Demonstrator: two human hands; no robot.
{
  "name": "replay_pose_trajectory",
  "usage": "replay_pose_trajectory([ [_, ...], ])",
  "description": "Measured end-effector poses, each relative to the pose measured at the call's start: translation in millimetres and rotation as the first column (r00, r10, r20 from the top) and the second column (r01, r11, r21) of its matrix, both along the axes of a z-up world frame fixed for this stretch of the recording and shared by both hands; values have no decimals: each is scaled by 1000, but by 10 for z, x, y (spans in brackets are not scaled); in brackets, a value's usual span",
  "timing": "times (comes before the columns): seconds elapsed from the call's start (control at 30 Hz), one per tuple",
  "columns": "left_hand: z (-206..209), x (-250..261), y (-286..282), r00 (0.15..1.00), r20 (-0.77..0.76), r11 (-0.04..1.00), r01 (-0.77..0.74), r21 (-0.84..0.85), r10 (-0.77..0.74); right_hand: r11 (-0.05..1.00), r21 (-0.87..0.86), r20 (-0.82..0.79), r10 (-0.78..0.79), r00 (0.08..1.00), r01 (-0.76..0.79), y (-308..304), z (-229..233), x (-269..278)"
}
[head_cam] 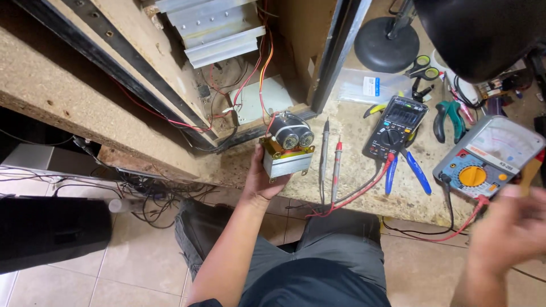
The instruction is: Soldering wires to a transformer and repositioning it within an electronic enclosure.
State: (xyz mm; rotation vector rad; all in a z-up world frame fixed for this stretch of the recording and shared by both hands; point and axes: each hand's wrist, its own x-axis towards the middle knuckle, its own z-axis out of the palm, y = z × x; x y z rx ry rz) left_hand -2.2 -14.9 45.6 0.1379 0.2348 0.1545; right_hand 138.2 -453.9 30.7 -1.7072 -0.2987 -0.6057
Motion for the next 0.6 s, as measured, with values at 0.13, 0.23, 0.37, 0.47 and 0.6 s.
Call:
replay_pose_trajectory([
  [0.13, -22, -17, -47, 998, 56, 997, -24, 74, 19, 845, -509, 153, 278, 948, -165, 1735, 642, -1123],
  [0.23, 51, -60, -77, 998, 61, 990, -15, 138, 7, 799, -554, 253, 428, 868, -232, 2317, 569, -1151],
  [0.37, -73, -13, -61, 997, 83, 985, -21, 172, 7, 799, -550, 288, 453, 844, -242, 2642, 657, -1061],
  [0.47, -151, 39, -45, 994, 107, 984, -25, 177, 6, 824, -508, 297, 442, 846, -252, 2747, 641, -983],
  [0.6, -255, 117, -59, 998, 31, 970, -52, 237, 46, 846, -457, 308, 441, 843, -275, 2829, 689, -895],
])
